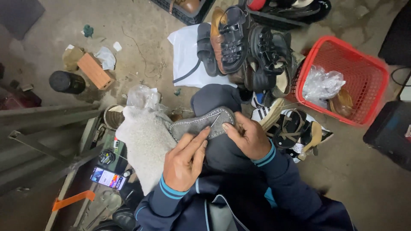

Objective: Hand-stitching a replacement sole onto a shoe upper using a needle and thread in a workshop.

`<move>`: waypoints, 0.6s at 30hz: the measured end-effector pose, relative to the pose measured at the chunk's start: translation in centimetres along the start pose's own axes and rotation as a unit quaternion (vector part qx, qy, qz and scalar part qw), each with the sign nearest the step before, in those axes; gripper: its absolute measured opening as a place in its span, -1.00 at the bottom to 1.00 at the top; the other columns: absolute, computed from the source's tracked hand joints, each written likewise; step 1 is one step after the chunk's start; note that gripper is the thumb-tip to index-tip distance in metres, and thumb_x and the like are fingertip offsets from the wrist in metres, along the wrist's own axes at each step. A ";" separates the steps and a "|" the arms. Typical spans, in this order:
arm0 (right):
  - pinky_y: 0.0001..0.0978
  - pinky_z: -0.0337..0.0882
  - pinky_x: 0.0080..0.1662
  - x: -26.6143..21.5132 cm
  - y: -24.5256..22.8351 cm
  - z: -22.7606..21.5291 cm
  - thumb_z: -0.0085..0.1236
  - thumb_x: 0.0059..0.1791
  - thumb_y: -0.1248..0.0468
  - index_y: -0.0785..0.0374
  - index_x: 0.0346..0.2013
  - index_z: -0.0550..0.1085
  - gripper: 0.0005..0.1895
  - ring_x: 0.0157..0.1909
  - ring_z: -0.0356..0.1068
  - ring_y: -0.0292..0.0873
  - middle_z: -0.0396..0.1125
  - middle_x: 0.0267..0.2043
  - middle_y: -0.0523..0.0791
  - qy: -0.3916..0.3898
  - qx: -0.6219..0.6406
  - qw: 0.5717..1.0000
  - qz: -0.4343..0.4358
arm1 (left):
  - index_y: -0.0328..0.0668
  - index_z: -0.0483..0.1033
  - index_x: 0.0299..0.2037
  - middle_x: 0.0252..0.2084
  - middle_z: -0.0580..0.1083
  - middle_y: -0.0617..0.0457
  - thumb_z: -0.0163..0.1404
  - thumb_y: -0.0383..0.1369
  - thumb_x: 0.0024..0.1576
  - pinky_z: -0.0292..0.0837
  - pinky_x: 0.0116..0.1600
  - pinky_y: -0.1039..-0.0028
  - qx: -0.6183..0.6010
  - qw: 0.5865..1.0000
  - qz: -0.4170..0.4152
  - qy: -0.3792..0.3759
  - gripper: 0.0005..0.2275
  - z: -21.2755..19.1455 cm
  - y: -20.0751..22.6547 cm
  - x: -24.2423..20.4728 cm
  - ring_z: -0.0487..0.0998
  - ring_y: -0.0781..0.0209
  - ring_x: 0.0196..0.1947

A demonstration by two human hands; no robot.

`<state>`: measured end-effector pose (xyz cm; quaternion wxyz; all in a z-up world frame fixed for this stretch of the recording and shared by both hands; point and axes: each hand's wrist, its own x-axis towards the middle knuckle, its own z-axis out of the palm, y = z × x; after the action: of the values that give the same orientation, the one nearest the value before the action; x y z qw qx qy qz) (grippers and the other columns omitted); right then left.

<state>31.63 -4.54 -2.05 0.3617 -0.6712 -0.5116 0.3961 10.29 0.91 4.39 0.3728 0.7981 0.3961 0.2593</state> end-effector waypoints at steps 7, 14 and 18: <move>-0.35 0.13 -0.52 0.3 0.9 0.5 0.11 0.10 0.13 0.18 -0.57 0.21 -0.57 -0.66 0.10 -0.18 0.05 -0.72 -0.09 0.024 0.019 0.999 -0.027 | -0.03 0.60 0.12 -0.36 0.44 0.14 -0.02 -0.39 0.27 0.43 -0.51 0.36 0.028 0.999 0.009 0.018 -0.75 0.7 -0.2 1.0 0.49 0.09 -0.55; -0.40 0.35 -0.56 0.4 1.7 0.8 0.19 0.09 0.18 0.26 -0.56 0.35 -0.61 -0.66 0.35 -0.03 0.27 -0.74 0.04 0.060 0.027 0.996 -0.060 | 0.01 0.67 0.02 -0.44 0.48 0.08 -0.02 -0.38 0.25 0.48 -0.51 0.30 0.025 0.999 0.011 0.030 -0.78 0.6 0.1 1.6 0.56 -0.08 -0.59; -0.35 0.35 -0.57 0.1 2.3 0.9 0.22 0.08 0.16 0.29 -0.53 0.39 -0.63 -0.63 0.38 0.02 0.30 -0.70 0.07 0.060 0.012 0.996 -0.062 | 0.03 0.67 0.02 -0.44 0.46 0.08 -0.02 -0.37 0.26 0.48 -0.50 0.30 0.031 0.999 0.009 0.027 -0.78 0.5 0.0 1.5 0.57 -0.09 -0.57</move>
<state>31.76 -4.89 -4.49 0.4236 -0.6567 -0.5246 0.3378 11.47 1.91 4.22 0.3342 0.8057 0.4065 0.2721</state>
